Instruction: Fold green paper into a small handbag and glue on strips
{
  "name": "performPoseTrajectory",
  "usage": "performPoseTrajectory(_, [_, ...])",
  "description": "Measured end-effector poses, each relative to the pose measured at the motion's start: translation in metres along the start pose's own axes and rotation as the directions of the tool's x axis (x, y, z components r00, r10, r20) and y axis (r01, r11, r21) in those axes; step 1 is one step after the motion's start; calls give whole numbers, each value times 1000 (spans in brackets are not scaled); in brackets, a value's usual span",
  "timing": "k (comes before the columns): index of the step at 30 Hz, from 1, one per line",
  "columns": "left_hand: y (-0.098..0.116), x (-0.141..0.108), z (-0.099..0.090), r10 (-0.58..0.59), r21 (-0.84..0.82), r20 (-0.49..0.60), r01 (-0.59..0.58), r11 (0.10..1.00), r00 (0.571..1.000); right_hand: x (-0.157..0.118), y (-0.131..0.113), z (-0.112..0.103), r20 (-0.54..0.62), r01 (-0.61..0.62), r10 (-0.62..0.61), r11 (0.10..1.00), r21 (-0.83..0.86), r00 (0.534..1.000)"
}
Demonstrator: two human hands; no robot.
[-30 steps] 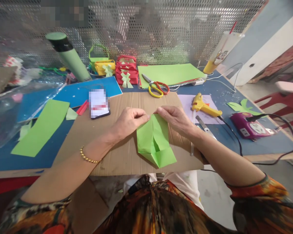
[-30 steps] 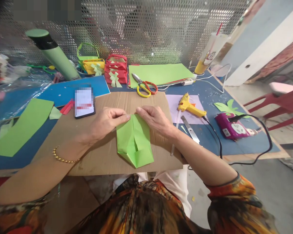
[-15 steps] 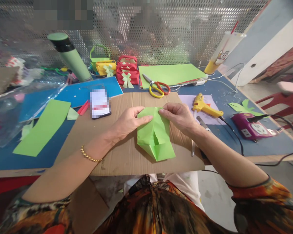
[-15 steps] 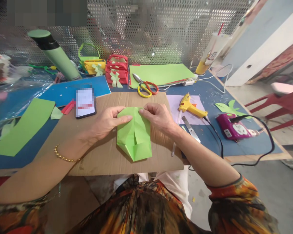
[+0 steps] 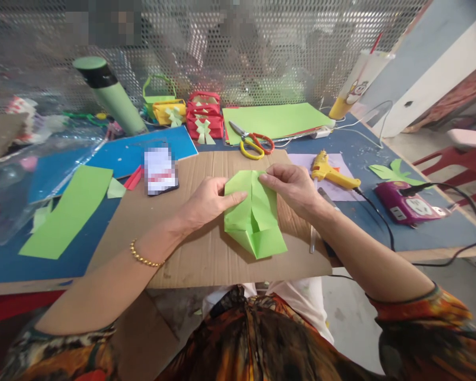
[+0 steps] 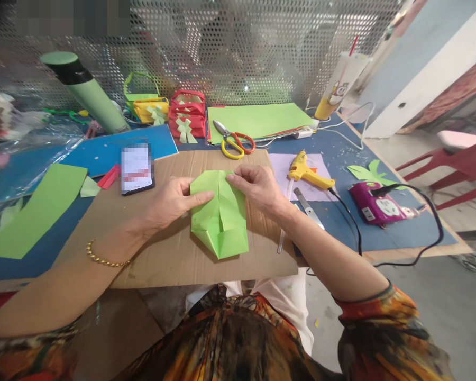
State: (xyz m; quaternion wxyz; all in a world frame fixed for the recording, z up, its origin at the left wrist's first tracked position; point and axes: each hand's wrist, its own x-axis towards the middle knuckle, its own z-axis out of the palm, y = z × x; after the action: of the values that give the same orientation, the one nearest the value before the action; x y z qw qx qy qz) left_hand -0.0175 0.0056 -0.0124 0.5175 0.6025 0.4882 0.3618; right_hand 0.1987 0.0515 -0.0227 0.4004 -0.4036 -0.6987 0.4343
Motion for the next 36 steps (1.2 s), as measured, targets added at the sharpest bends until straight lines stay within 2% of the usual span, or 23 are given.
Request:
performPoseTrajectory(5, [1,-3,2,18,50,-50,-15,999,999,1,2,1,13,2,-3,999,50,1000])
performPoseTrajectory(22, [8,-8,9,-72,-68,-5,72,995,997,-4,-2,5,139,28,-22,999,-36,990])
performPoseTrajectory(36, [7,-7,8,-55,-50,-17,54,997,998,-4,-4,5,138,48,-40,998,-51,990])
